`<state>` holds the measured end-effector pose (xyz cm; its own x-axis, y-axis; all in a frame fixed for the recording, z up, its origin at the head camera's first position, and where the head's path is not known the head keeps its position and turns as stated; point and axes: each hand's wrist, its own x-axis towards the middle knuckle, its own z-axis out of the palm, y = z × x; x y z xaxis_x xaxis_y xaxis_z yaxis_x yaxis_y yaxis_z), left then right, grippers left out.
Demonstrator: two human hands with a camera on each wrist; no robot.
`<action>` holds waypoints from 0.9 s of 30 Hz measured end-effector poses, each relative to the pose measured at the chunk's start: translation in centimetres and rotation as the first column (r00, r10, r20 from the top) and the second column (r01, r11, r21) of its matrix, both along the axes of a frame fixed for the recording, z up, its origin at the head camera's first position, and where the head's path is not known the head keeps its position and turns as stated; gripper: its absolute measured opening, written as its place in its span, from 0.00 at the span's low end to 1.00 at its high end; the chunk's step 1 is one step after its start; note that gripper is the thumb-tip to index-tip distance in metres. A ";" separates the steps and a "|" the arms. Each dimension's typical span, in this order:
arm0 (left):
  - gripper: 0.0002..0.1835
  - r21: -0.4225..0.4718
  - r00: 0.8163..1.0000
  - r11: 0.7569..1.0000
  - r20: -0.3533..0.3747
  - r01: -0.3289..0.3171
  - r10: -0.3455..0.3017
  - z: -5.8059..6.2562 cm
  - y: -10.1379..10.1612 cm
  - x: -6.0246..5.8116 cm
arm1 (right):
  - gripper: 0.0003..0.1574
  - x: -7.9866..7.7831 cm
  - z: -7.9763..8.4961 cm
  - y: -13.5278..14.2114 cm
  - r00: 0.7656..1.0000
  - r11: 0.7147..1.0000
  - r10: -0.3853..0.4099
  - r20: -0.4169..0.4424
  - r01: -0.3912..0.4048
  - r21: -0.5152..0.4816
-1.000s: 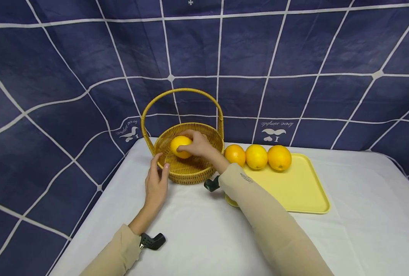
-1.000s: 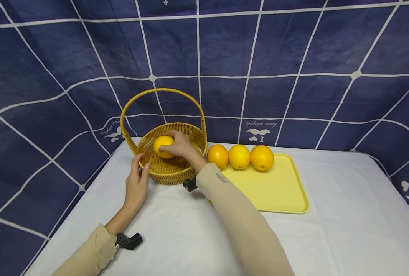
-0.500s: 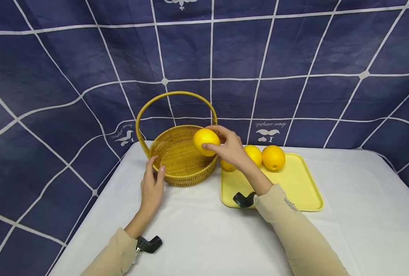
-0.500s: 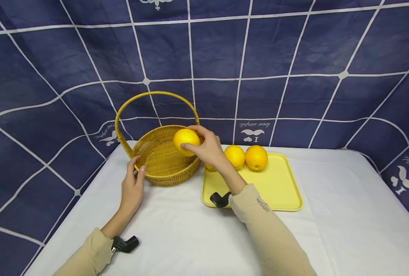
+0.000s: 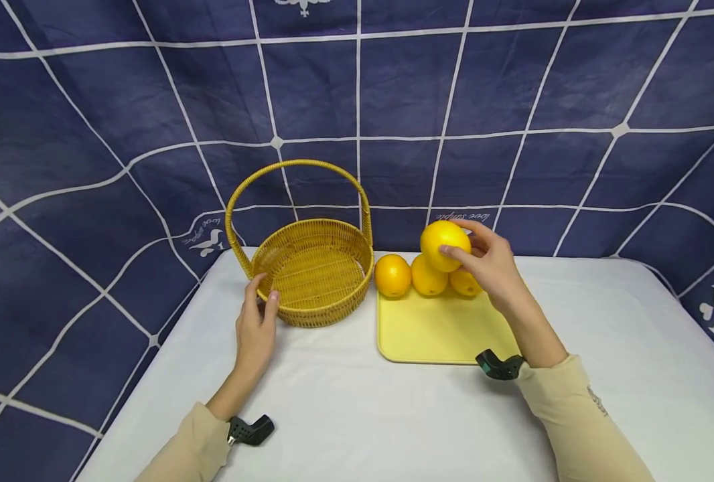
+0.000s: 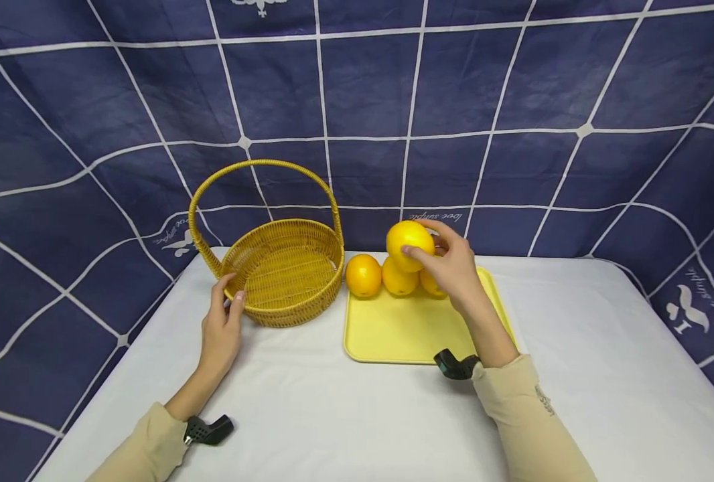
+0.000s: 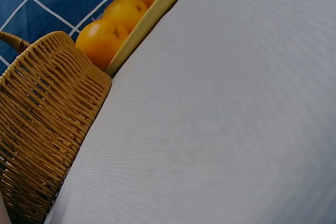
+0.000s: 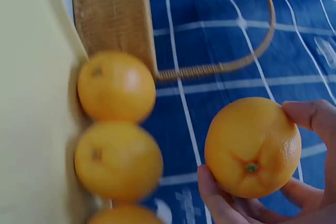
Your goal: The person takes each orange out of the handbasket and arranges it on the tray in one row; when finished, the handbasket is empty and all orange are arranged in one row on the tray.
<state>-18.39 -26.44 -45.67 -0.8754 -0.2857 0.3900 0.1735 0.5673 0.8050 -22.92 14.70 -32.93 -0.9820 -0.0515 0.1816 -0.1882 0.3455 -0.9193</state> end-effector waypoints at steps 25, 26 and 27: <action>0.28 -0.017 1.000 1.000 0.004 0.013 -0.013 -0.1 -0.1 0.0 | 0.43 -1.2 -4.6 8.4 0.928 0.884 -0.373 0.024 0.348 0.312; 0.28 -0.018 1.000 1.000 0.004 0.013 -0.013 -0.1 0.0 0.0 | 0.44 -1.3 -4.9 8.5 0.928 0.882 -0.370 0.035 0.339 0.326; 0.28 -0.017 1.000 1.000 0.004 0.013 -0.013 -0.1 0.0 0.0 | 0.44 -1.4 -5.2 8.6 0.929 0.880 -0.368 0.045 0.332 0.340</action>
<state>-18.37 -26.46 -45.78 -0.8804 -0.2673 0.3918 0.1782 0.5790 0.7956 -24.31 23.31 -38.09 -0.9590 0.2616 0.1087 0.0916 0.6494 -0.7549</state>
